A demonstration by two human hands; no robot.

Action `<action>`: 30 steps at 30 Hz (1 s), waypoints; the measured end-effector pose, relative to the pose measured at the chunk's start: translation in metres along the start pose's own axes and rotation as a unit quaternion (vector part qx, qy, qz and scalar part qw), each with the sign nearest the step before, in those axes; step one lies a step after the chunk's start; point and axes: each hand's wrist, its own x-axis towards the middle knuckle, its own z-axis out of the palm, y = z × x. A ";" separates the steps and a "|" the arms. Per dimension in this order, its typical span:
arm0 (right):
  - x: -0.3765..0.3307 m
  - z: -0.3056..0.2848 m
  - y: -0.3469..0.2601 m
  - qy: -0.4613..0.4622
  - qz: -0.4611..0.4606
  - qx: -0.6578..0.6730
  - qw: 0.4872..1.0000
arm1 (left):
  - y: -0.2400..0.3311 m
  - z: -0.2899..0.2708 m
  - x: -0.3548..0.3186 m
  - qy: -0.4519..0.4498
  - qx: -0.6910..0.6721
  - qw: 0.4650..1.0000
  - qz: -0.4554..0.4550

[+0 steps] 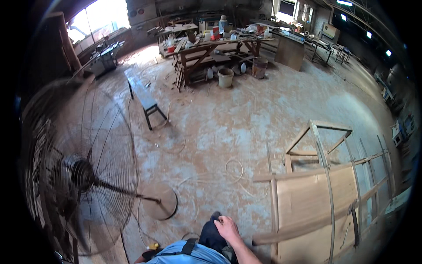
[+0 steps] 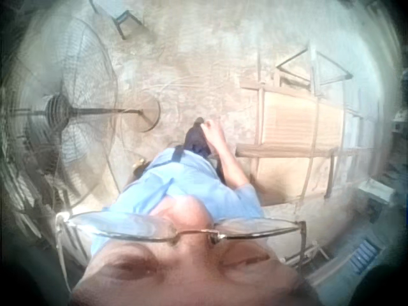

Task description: The person assembles a wooden frame structure by hand, using a hammer and metal clamps to secure joints. They repeatedly position and tighten clamps, hammer nails, and adjust the frame's alignment within a workshop environment.

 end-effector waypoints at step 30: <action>0.388 -0.165 0.027 0.029 0.395 0.158 0.905 | 0.531 -0.238 0.637 -0.092 0.124 0.987 -0.035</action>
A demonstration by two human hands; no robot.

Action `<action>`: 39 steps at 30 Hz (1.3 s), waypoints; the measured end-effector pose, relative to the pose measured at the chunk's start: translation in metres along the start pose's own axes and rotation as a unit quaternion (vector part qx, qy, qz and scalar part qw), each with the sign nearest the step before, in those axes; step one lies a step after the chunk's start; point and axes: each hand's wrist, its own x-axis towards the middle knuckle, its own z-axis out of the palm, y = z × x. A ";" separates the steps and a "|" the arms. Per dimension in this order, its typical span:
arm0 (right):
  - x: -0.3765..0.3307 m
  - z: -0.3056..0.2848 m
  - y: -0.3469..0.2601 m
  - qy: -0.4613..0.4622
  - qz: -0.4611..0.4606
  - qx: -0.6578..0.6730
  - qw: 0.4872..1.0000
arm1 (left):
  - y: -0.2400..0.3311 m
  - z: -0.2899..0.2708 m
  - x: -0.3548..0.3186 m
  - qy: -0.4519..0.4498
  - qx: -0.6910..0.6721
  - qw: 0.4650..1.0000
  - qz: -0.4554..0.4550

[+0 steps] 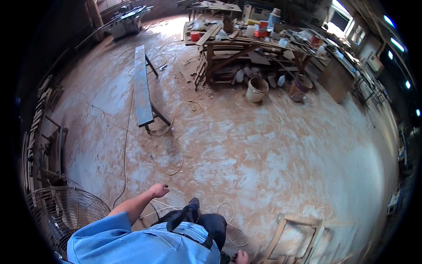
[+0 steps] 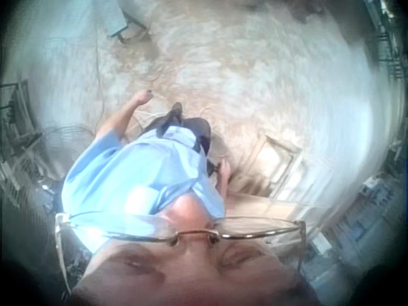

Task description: The person assembles a wooden frame structure by hand, using a hammer and metal clamps to secure joints. They repeatedly position and tighten clamps, hammer nails, and adjust the frame's alignment within a workshop environment.

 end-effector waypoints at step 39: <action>0.280 0.329 -0.856 -0.172 -0.196 -0.231 0.937 | -0.068 -0.233 0.287 0.171 -0.429 0.845 -0.270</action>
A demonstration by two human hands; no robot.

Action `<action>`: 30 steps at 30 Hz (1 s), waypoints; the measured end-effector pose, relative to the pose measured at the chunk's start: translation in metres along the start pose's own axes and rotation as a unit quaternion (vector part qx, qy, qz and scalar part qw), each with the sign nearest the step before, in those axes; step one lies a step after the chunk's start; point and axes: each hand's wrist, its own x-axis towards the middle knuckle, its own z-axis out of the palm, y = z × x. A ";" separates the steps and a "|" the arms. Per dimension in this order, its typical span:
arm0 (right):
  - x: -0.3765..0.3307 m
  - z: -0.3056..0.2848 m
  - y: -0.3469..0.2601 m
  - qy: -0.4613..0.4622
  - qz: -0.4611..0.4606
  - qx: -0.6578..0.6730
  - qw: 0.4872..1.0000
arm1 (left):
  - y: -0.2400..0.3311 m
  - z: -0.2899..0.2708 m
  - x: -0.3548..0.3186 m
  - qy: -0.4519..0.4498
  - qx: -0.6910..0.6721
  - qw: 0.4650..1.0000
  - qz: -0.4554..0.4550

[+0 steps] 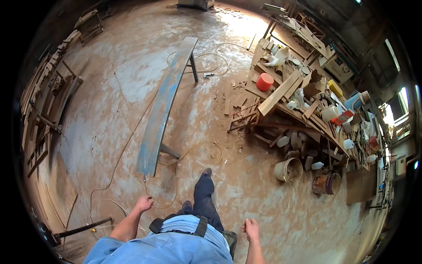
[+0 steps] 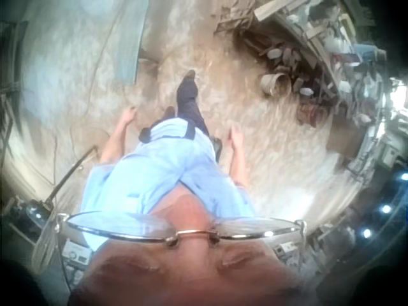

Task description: The person assembles a wooden frame structure by hand, using a hammer and metal clamps to secure joints. They repeatedly position and tighten clamps, hammer nails, and adjust the frame's alignment within a workshop environment.

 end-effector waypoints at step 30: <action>0.294 0.253 -0.631 0.022 -0.142 0.053 0.988 | 0.471 -0.302 0.430 -0.115 -0.100 0.985 -0.080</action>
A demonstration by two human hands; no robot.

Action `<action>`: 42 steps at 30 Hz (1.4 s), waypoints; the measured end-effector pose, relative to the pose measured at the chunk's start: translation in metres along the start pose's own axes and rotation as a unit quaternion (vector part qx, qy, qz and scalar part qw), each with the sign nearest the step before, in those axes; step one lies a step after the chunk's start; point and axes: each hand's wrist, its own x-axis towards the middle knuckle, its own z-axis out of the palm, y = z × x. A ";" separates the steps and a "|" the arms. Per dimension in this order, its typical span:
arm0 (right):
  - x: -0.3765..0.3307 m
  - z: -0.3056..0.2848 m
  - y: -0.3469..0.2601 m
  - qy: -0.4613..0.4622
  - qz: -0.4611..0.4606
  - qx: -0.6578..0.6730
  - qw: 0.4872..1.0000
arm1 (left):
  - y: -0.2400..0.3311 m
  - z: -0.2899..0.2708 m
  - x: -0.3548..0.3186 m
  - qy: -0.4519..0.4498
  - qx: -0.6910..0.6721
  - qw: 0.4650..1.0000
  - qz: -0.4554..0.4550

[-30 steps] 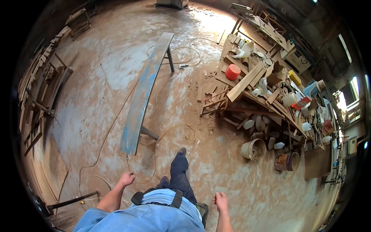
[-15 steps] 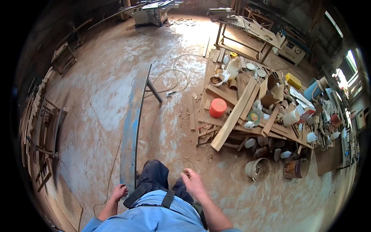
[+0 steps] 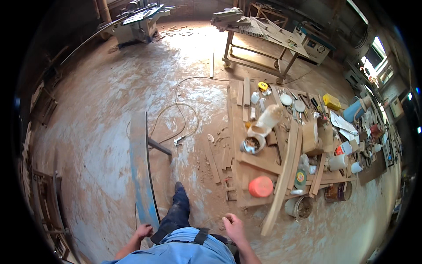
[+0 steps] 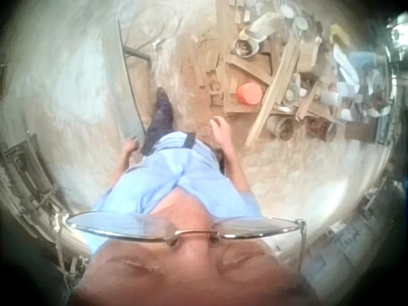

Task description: The person assembles a wooden frame structure by hand, using a hammer and metal clamps to secure joints. They repeatedly position and tighten clamps, hammer nails, and adjust the frame's alignment within a workshop environment.

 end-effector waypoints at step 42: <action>0.709 0.060 -0.491 0.329 0.006 0.082 0.941 | 1.008 -0.181 0.478 0.121 0.499 0.815 0.269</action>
